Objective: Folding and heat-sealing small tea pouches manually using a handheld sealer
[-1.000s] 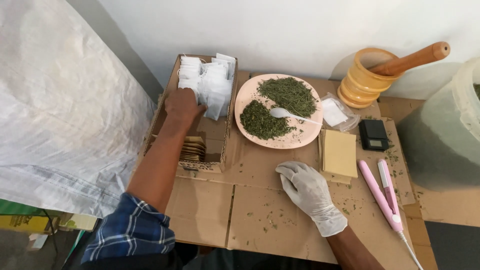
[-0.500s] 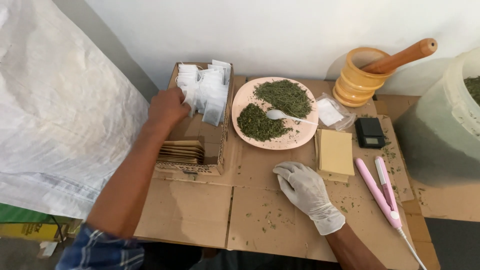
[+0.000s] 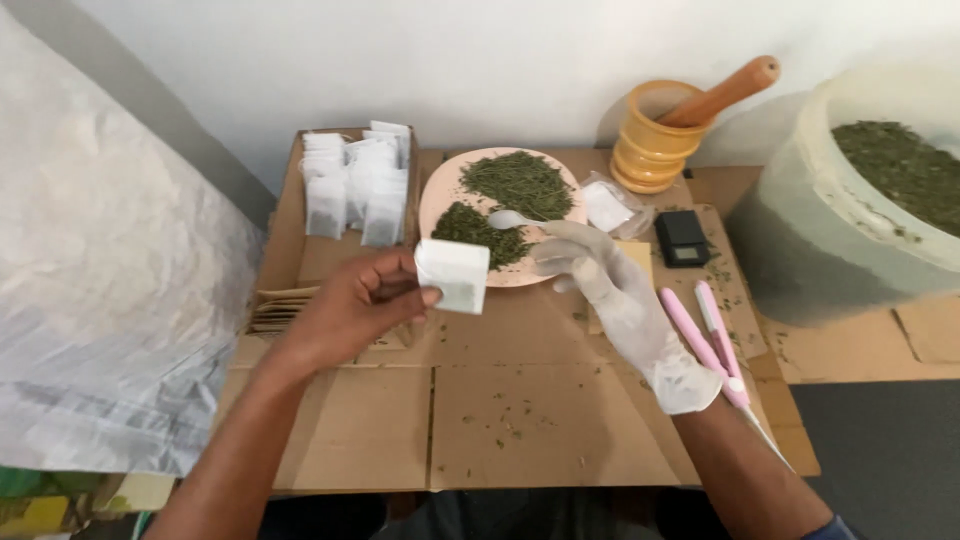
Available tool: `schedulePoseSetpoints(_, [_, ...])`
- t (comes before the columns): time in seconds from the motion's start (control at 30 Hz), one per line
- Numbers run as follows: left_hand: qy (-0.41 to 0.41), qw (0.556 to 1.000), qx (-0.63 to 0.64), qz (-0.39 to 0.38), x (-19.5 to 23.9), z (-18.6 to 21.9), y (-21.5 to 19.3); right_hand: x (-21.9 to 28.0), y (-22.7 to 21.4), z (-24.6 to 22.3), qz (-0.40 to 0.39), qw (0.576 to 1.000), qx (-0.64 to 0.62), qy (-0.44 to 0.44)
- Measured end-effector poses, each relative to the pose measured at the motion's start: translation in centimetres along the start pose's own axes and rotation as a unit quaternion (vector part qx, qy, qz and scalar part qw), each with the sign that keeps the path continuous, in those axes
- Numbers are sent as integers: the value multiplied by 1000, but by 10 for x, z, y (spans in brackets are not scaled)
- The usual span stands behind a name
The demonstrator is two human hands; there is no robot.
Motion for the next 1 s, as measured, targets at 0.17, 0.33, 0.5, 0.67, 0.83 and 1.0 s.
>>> schedulePoseSetpoints(0.17, [69, 995, -32, -60, -12, -3, 46, -3, 17, -56, -63, 996, 41, 41])
schedulePoseSetpoints(0.33, [89, 992, -53, -73, -16, 0, 63, 4, 25, -66, -16, 984, 107, 141])
schedulePoseSetpoints(0.5, [99, 989, -38, -108, -9, 6, 66, 4, 21, -58, 13, 988, 97, 121])
schedulePoseSetpoints(0.67, [5, 996, -24, -88, -11, 0, 72, 11, 12, -80, 8, 972, 225, 62])
schedulePoseSetpoints(0.83, [157, 983, -40, -86, -23, 5, 85, 17, 17, -94, -36, 949, 312, -24])
schedulePoseSetpoints(1.0, [139, 989, -28, -42, -30, -7, 89, 22, 13, -79, -51, 908, 407, -86])
Point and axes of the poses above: each hand's wrist, its own x-axis away from the middle knuckle, its own y-axis out of the palm, z = x × y, the point moved 5 cm from there along -x, towards the middle knuckle, and after that the axes turned 6 degrees about -z, right-handed, at the moved point
